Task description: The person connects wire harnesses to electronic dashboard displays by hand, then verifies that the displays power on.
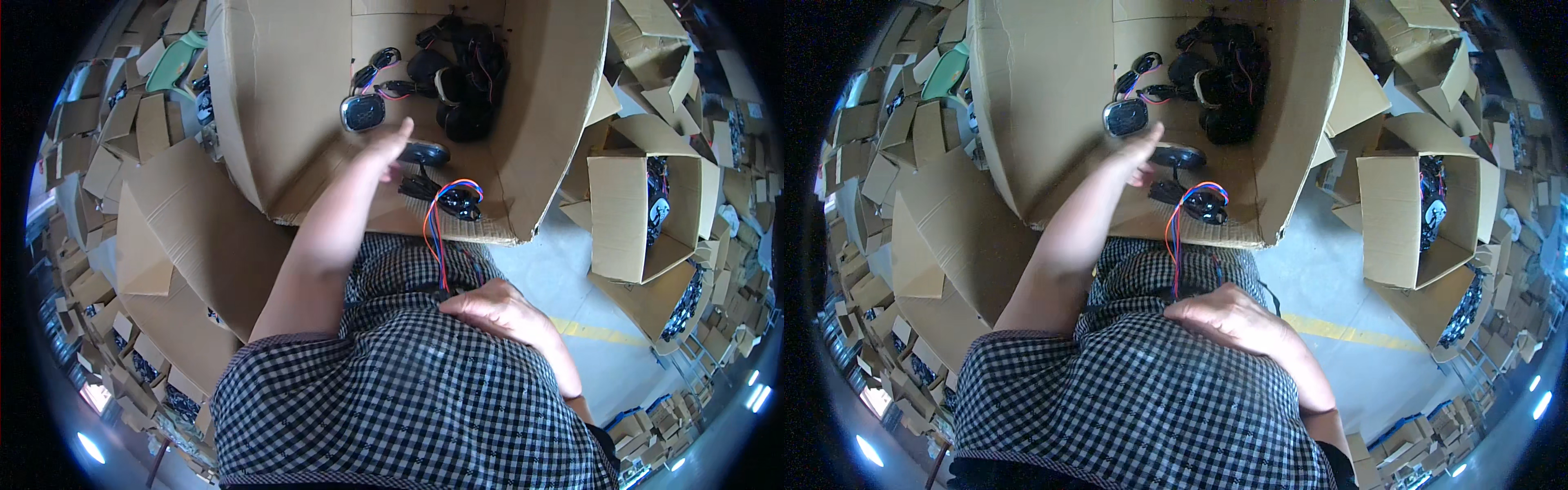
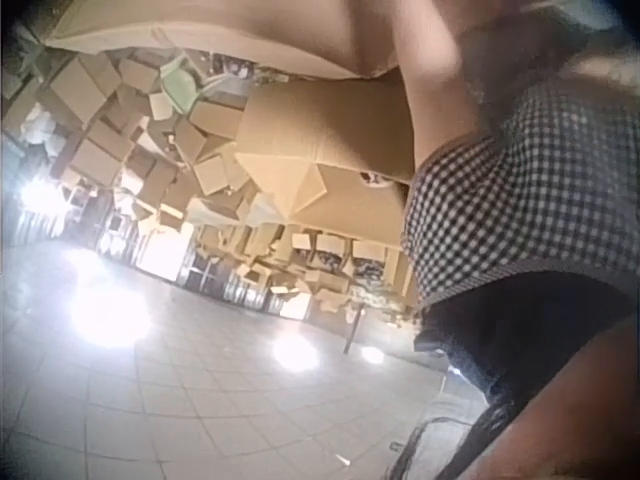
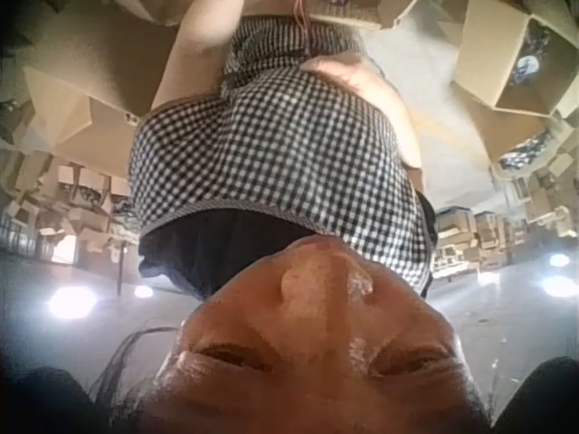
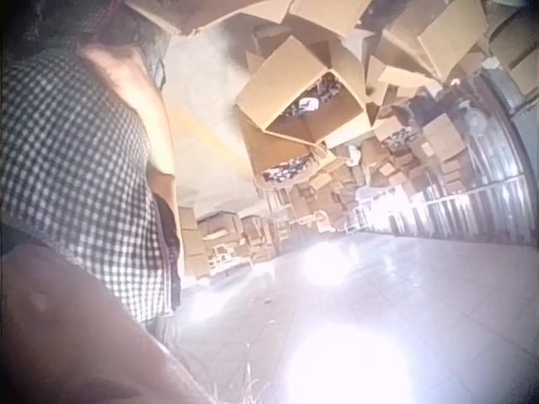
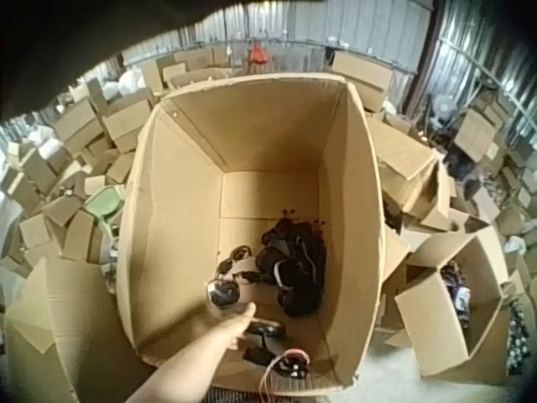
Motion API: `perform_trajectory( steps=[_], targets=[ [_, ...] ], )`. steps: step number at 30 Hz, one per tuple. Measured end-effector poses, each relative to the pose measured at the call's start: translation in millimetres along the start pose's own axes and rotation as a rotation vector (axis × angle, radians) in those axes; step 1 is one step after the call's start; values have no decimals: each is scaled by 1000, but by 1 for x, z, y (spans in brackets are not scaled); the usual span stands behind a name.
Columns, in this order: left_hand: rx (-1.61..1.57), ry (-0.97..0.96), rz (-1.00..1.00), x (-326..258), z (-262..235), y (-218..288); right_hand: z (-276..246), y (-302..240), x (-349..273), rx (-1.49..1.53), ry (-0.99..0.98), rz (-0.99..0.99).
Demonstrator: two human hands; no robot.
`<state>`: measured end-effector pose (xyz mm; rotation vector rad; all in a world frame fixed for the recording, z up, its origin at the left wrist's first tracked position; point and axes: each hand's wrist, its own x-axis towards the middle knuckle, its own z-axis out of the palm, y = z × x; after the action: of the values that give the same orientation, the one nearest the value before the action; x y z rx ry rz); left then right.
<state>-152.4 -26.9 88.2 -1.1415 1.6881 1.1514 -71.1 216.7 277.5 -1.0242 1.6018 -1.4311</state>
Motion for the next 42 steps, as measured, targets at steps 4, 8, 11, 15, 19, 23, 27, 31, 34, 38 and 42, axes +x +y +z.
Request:
perform_trajectory(
  steps=[4,8,11,15,19,23,27,31,34,38,42],
  targets=[
    [-419,-134,-103,90,36,-41,9,2,-8,24,-29,67],
    [-719,-485,9,59,34,-37,5,2,-21,60,101,73],
    [-908,-415,447,-2,2,-31,2,8,-23,93,176,62],
    [-1047,-236,842,-86,-31,-27,1,13,-21,391,419,213],
    [-1069,-515,945,-166,-26,-35,-7,13,-4,404,462,157],
    [-731,-358,1118,-197,26,-67,-8,2,21,384,333,133],
    [-873,-16,1100,-193,40,-70,0,-4,40,640,410,245],
    [-702,20,1017,-192,18,-76,2,-4,53,658,400,262],
    [-293,277,962,-223,-40,-75,-7,15,52,604,605,147],
    [-527,681,1180,-225,-133,-110,-33,6,64,738,818,137],
    [-992,924,1344,-205,-249,-105,-25,20,73,718,880,337]
  ],
)
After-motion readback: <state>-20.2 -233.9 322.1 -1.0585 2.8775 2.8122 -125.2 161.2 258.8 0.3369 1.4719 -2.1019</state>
